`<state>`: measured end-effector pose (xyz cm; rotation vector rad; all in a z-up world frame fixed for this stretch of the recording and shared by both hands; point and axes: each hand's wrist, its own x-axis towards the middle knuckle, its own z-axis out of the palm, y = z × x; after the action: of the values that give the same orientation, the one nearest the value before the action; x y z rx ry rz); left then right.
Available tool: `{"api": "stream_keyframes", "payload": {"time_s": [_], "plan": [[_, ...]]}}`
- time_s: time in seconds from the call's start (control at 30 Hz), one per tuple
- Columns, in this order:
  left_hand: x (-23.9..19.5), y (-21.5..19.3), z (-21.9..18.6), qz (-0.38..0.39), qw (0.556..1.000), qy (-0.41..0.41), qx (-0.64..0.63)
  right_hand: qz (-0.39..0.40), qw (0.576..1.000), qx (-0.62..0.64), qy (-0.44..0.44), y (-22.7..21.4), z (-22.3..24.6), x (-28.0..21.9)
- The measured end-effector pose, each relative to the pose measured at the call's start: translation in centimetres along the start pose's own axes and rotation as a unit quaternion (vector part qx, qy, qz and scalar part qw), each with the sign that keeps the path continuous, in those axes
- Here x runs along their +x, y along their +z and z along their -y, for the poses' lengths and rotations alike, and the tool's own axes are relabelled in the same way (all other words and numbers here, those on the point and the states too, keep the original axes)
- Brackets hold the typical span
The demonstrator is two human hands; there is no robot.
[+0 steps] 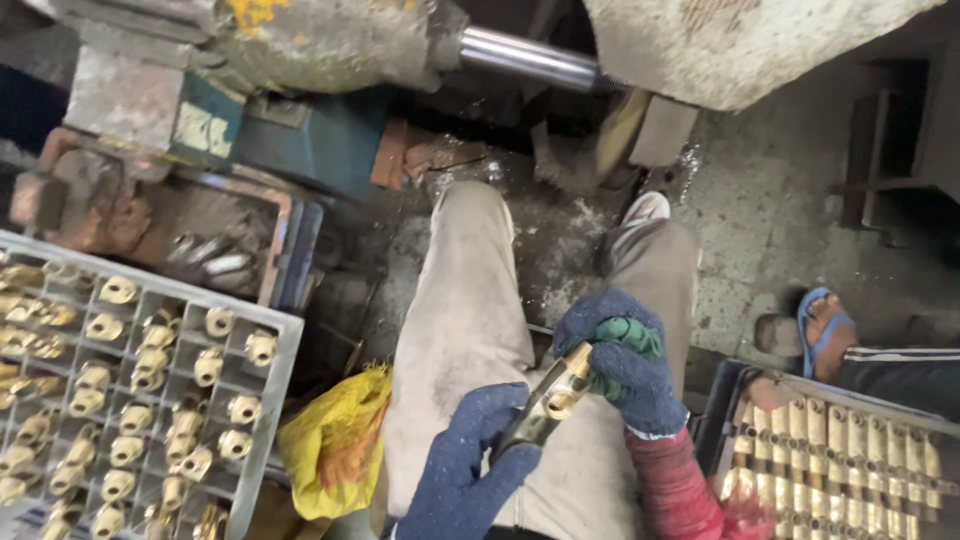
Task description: The person polishes brass-colored metal components using a handheld green abrasive pad while sitting at a fabrication machine. The person picks up a component, rubs the pad against several surfaces, and places the finished part into a gridded metal tray filled with similar items.
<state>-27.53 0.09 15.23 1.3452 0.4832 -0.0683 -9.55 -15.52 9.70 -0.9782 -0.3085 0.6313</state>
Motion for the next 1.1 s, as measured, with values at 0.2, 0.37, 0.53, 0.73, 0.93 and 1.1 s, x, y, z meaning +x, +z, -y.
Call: {"api": "stream_keyframes", "payload": {"time_s": [0.2, 0.37, 0.53, 0.73, 0.93, 1.1], "plan": [[-3.2, -0.1, 1.2, -0.009, 1.000, 0.013, 0.016, 0.024, 0.999, 0.023, 0.000, 3.1, -0.1, -0.3], [-3.9, -0.5, -0.2, 0.006, 1.000, -0.016, 0.000, 0.038, 0.998, -0.041, 0.014, 4.3, 0.7, -0.4], [-4.1, -0.4, -0.3, 0.000, 1.000, 0.012, 0.009, 0.018, 0.999, -0.011, 0.027, 5.2, 0.2, -0.7], [-3.4, -0.7, -1.4, -0.007, 0.996, 0.062, 0.071, 0.038, 0.991, -0.125, -0.025, 5.3, 0.4, -0.6], [-3.1, -2.4, -3.6, -0.095, 0.986, -0.027, 0.131, -0.117, 0.931, -0.322, 0.123, 10.2, 0.5, -1.4], [-3.5, -4.4, -2.2, -0.113, 0.972, 0.096, 0.181, -0.024, 0.918, -0.392, 0.055, 12.1, -1.5, -1.8]]}}
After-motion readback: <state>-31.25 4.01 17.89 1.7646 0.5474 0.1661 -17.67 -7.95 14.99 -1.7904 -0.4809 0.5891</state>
